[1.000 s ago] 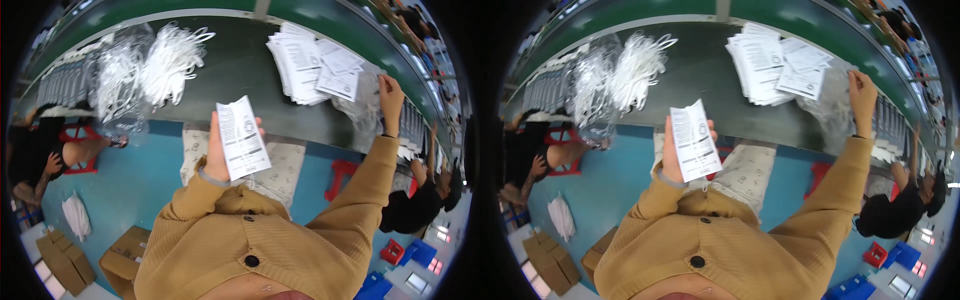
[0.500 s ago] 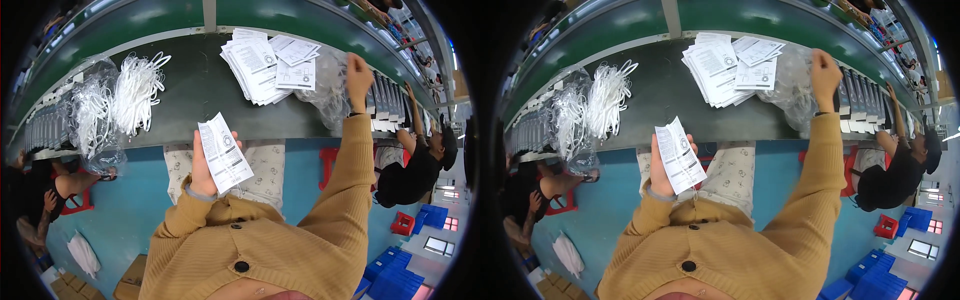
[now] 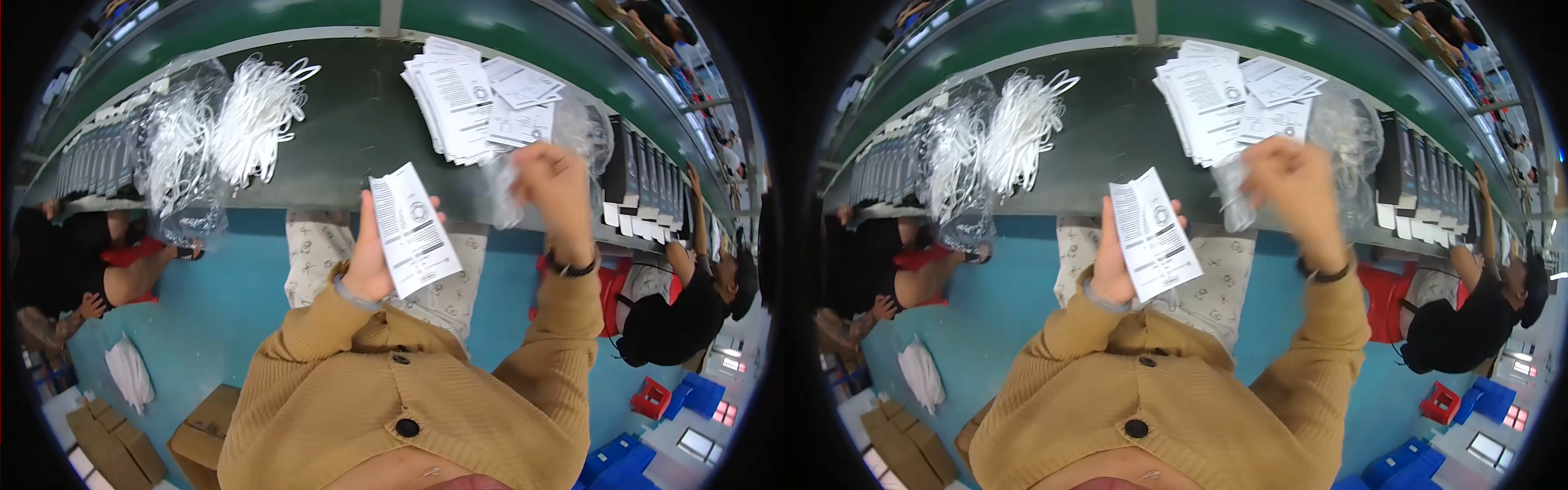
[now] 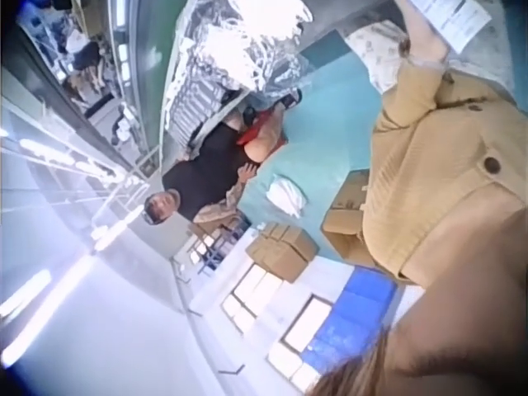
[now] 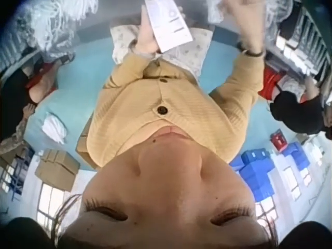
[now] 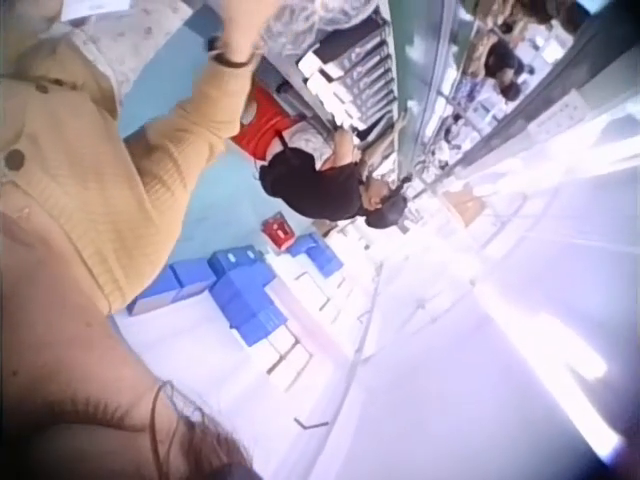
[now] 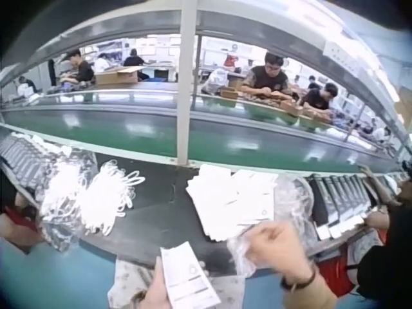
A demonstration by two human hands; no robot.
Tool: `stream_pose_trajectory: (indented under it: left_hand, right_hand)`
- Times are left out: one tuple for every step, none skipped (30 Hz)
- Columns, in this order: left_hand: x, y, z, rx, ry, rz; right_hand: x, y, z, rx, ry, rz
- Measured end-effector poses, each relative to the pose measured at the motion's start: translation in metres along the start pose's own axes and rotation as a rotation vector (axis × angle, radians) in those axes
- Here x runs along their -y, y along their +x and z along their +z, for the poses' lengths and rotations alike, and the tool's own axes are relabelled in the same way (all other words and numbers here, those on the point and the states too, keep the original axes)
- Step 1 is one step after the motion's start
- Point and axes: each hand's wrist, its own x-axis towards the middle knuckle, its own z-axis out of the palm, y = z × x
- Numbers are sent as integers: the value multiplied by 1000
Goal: Insert instruction manuals and accessories into hair dryer product boxes on an assembly line.
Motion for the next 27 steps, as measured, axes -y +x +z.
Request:
stream_pose_trajectory:
  left_hand:
    - [1, 0, 0, 28, -12, -10]
    - [3, -1, 6, 43, 90, -9]
    - [3, -4, 8, 41, 105, 25]
    - [3, -7, 9, 41, 120, 59]
    - [2, -9, 10, -8, 164, 98]
    - [0, -10, 9, -14, 172, 109]
    - [-2, -10, 8, -45, 125, 117]
    - [-6, -13, 4, -77, 74, 138]
    - [-10, -15, 0, -29, 25, 195]
    - [-14, -19, 0, -63, 9, 235]
    - [-17, -22, 1, -95, -7, 277]
    - [-22, -23, -1, -121, 23, 332]
    - [-23, -23, 1, -190, 68, 387]
    - [-25, -22, 3, -259, 110, 441]
    - [-27, -22, 8, -275, 57, 475]
    - [-33, -24, 11, -294, 119, 521]
    - [-35, -27, 13, -316, 176, 557]
    - [-38, -31, 21, -366, 192, 580]
    - [-41, -35, 20, -318, 167, 586]
    - [-43, -38, 18, -268, 142, 590]
    - [-46, -40, 17, -243, 148, 604]
    - [-50, -43, 18, -246, 155, 622]
    - [-55, -45, 18, -225, 176, 632]
    - [-60, -47, 18, -203, 199, 639]
    - [-70, -51, 6, -159, 240, 624]
    - [-80, -56, 11, -206, 373, 663]
    - [-93, -63, 17, -256, 509, 699]
  right_hand:
    - [0, -11, 24, 146, -35, 24]
    - [-16, -17, 51, 168, -58, -185]
    - [-16, -20, 71, 178, -262, -207]
    - [-16, -22, 86, 186, -467, -232]
    - [-20, -22, 95, 194, -456, -236]
    - [-24, -21, 104, 119, -588, -388]
    - [-25, -20, 110, 39, -718, -541]
    - [-22, -23, 113, 105, -616, -442]
    - [-17, -25, 115, 81, -590, -434]
    - [-14, -26, 117, 59, -564, -426]
    - [-15, -30, 115, 111, -524, -422]
    - [-20, -33, 115, 160, -558, -452]
    - [-25, -39, 116, 210, -591, -485]
    - [-26, -47, 118, 291, -600, -443]
    - [-26, -52, 123, 328, -664, -490]
    - [-25, -54, 128, 361, -727, -538]
    - [-25, -58, 134, 334, -683, -484]
    - [-26, -58, 139, 350, -669, -501]
    - [-28, -56, 144, 308, -621, -519]
    - [-27, -54, 148, 266, -574, -534]
    - [-19, -53, 152, 256, -555, -566]
    - [-16, -51, 155, 266, -542, -577]
    - [-15, -48, 156, 269, -517, -558]
    - [-14, -45, 158, 269, -492, -538]
    - [-16, -41, 159, 255, -438, -521]
    - [-15, -37, 159, 251, -422, -536]
    - [-12, -32, 157, 246, -402, -548]
